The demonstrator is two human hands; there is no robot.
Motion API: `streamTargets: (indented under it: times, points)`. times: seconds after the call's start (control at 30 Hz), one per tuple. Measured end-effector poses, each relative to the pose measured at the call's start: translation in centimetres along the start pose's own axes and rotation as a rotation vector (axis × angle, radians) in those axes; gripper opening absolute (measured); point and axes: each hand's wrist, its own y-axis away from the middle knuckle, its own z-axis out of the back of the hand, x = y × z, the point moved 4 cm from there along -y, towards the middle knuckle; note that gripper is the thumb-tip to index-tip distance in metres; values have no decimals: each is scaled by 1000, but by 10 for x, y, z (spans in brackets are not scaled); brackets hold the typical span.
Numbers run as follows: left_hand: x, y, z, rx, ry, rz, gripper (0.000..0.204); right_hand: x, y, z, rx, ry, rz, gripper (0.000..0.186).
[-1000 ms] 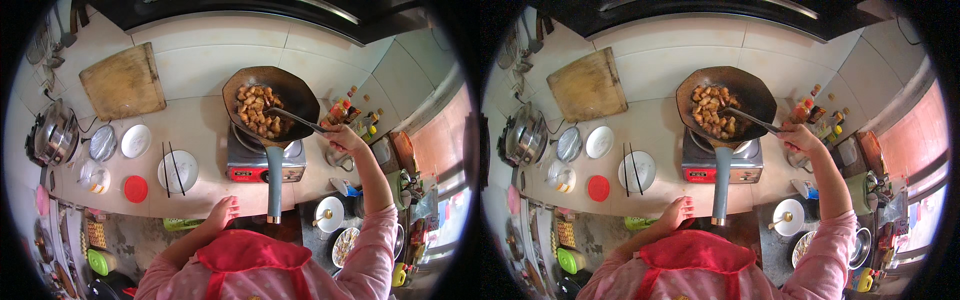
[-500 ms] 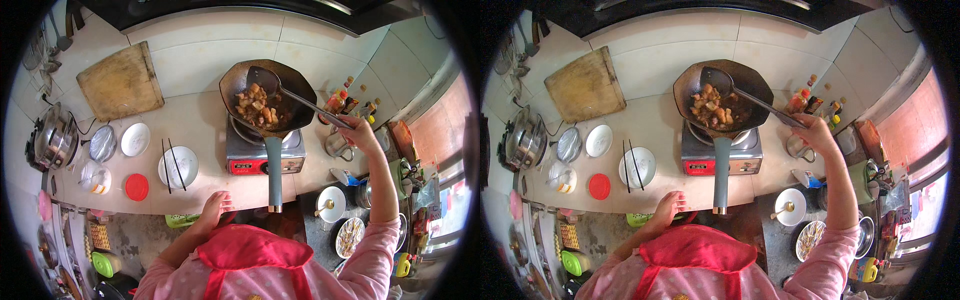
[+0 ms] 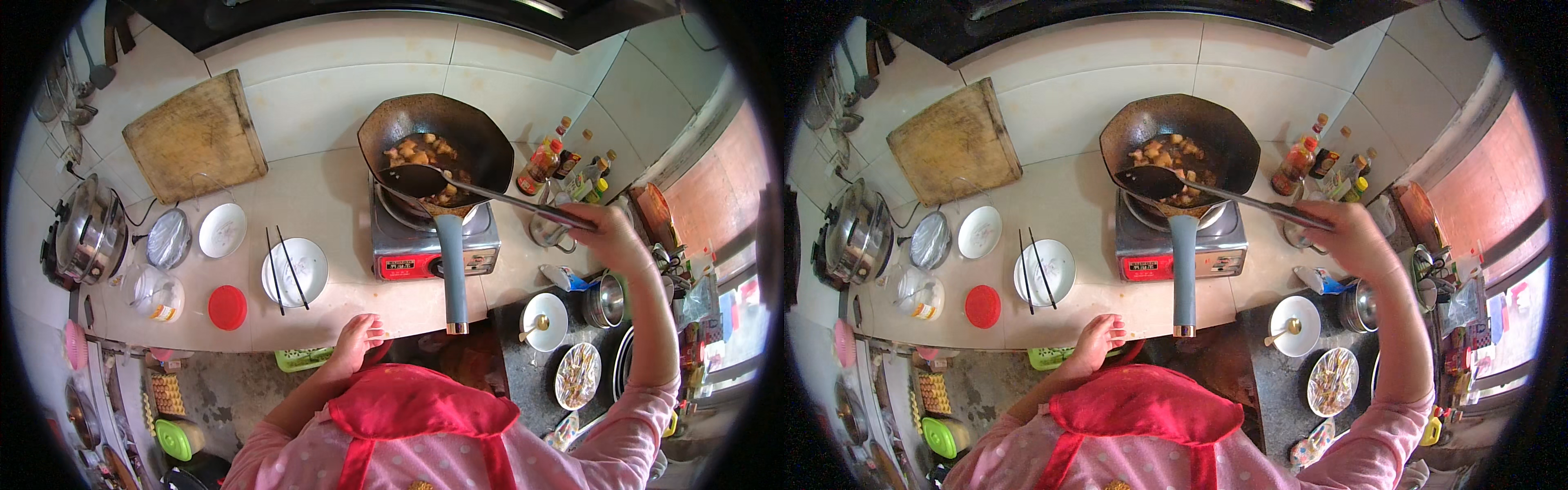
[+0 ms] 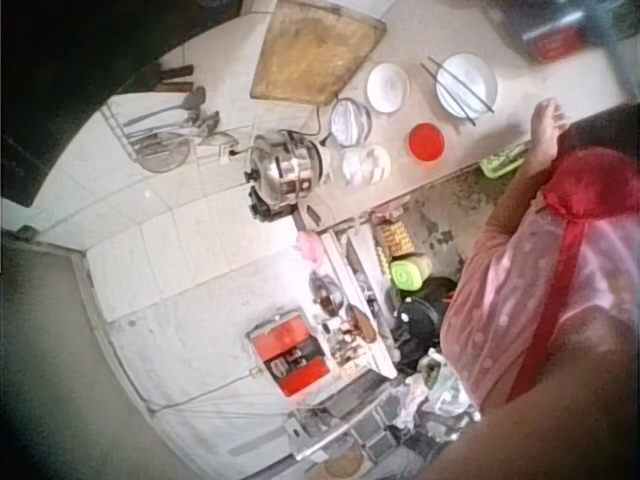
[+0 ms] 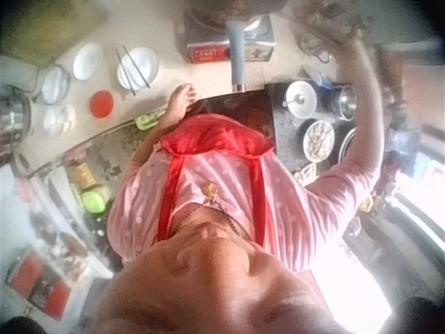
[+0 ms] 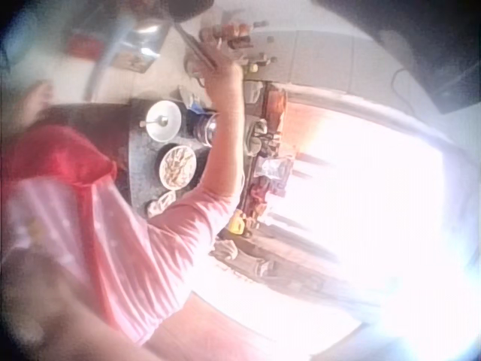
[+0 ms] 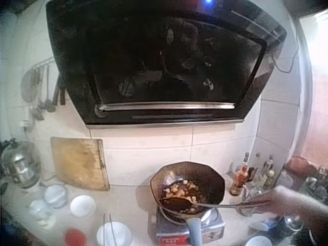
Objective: The person stir-fries pieces of meat in a wok on a portable gas stove. They add liquid seasoning from a bottle, pour a liquid mixture from a bowl, and add a powdered ingredient from a packet. The person stirs the contents with a spatula and covers the wok with a lid.
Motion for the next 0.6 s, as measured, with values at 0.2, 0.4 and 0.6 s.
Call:
streamTargets:
  times: [0.2,0.4,0.6]
  points:
    - [-5,9,7,-7,-11,-25,22,23,-13,-30,-200,623,-7,42]
    - [2,13,23,-90,14,-3,23,4,-47,-2,-417,534,157,44]
    - [-10,13,8,-41,5,-20,22,27,-97,-44,-328,933,142,49]
